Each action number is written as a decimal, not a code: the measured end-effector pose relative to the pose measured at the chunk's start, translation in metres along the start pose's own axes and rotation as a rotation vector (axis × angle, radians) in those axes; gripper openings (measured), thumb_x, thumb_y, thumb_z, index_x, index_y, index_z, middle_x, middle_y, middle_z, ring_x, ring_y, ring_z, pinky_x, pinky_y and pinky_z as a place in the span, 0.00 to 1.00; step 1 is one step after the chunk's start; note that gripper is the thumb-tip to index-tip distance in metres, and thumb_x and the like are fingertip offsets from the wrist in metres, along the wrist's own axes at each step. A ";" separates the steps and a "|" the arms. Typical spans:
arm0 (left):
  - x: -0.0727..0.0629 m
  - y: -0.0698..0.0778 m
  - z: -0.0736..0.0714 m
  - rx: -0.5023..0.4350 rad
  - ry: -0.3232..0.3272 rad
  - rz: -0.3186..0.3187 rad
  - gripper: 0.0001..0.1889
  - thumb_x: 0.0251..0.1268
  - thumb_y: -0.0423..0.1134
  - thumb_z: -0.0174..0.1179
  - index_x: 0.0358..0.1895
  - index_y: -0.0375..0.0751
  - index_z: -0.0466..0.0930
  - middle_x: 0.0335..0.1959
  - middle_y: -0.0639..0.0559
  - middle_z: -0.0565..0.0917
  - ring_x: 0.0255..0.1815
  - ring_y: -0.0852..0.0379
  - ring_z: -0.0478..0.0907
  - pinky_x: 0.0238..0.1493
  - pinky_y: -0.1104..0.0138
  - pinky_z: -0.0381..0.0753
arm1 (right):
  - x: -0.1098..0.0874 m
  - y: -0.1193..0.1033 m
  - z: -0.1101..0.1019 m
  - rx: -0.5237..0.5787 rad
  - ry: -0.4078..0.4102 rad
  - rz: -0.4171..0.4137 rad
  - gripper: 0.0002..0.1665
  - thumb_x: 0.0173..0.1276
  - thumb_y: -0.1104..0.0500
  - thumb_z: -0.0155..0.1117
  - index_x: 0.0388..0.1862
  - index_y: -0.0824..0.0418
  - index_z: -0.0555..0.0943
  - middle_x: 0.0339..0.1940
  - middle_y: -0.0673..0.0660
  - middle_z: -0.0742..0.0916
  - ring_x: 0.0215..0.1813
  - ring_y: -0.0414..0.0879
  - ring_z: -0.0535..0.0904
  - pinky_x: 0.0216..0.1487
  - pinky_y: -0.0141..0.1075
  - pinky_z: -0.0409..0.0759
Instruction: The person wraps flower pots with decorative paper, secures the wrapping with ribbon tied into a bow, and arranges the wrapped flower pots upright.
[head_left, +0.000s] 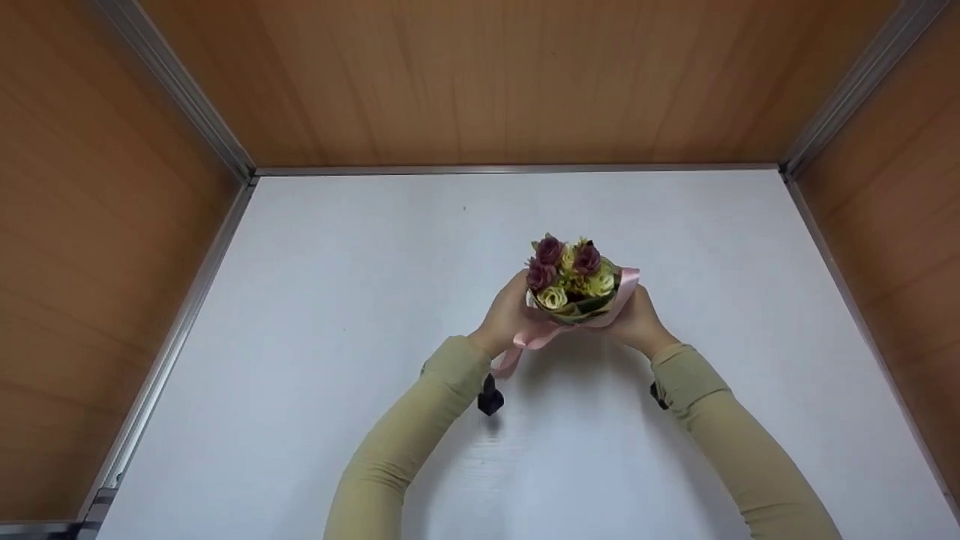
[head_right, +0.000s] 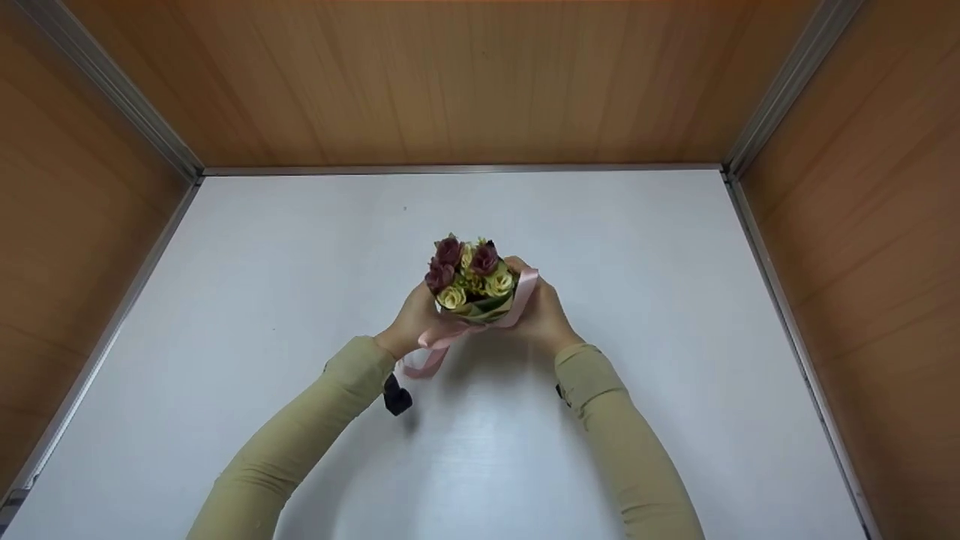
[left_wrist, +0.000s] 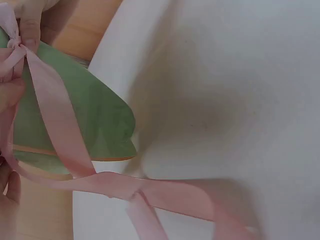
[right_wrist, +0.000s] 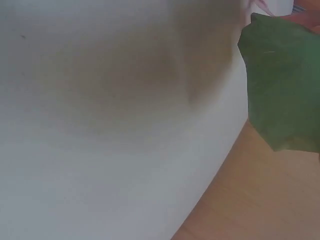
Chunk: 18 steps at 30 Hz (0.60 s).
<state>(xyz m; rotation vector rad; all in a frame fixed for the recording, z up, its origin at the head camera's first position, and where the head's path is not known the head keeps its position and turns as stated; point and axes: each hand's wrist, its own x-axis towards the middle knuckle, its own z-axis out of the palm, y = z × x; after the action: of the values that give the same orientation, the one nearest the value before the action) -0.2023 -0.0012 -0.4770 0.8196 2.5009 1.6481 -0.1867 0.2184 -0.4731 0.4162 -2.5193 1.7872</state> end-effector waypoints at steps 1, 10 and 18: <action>-0.002 -0.002 0.002 -0.006 -0.003 -0.019 0.40 0.44 0.34 0.73 0.66 0.39 0.66 0.64 0.45 0.71 0.68 0.52 0.65 0.71 0.64 0.58 | -0.002 -0.001 0.001 0.002 -0.002 -0.013 0.51 0.38 0.75 0.77 0.65 0.73 0.65 0.60 0.68 0.76 0.55 0.23 0.69 0.64 0.25 0.66; -0.016 -0.016 0.019 0.143 -0.077 -0.025 0.33 0.49 0.38 0.72 0.61 0.43 0.69 0.57 0.49 0.74 0.62 0.56 0.70 0.67 0.66 0.63 | -0.023 -0.008 0.007 -0.085 -0.073 -0.083 0.51 0.39 0.73 0.78 0.63 0.77 0.63 0.63 0.72 0.69 0.63 0.43 0.68 0.66 0.23 0.58; -0.019 -0.019 0.021 0.224 -0.139 0.017 0.38 0.49 0.49 0.72 0.64 0.44 0.66 0.57 0.50 0.73 0.60 0.56 0.70 0.67 0.66 0.64 | -0.027 -0.008 0.006 -0.060 -0.159 0.035 0.53 0.45 0.71 0.75 0.67 0.73 0.55 0.63 0.68 0.71 0.63 0.44 0.68 0.67 0.29 0.62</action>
<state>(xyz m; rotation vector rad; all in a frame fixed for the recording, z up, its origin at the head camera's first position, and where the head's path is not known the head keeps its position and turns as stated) -0.1871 0.0030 -0.5074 0.9421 2.6170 1.2802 -0.1577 0.2159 -0.4721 0.5354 -2.6934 1.7514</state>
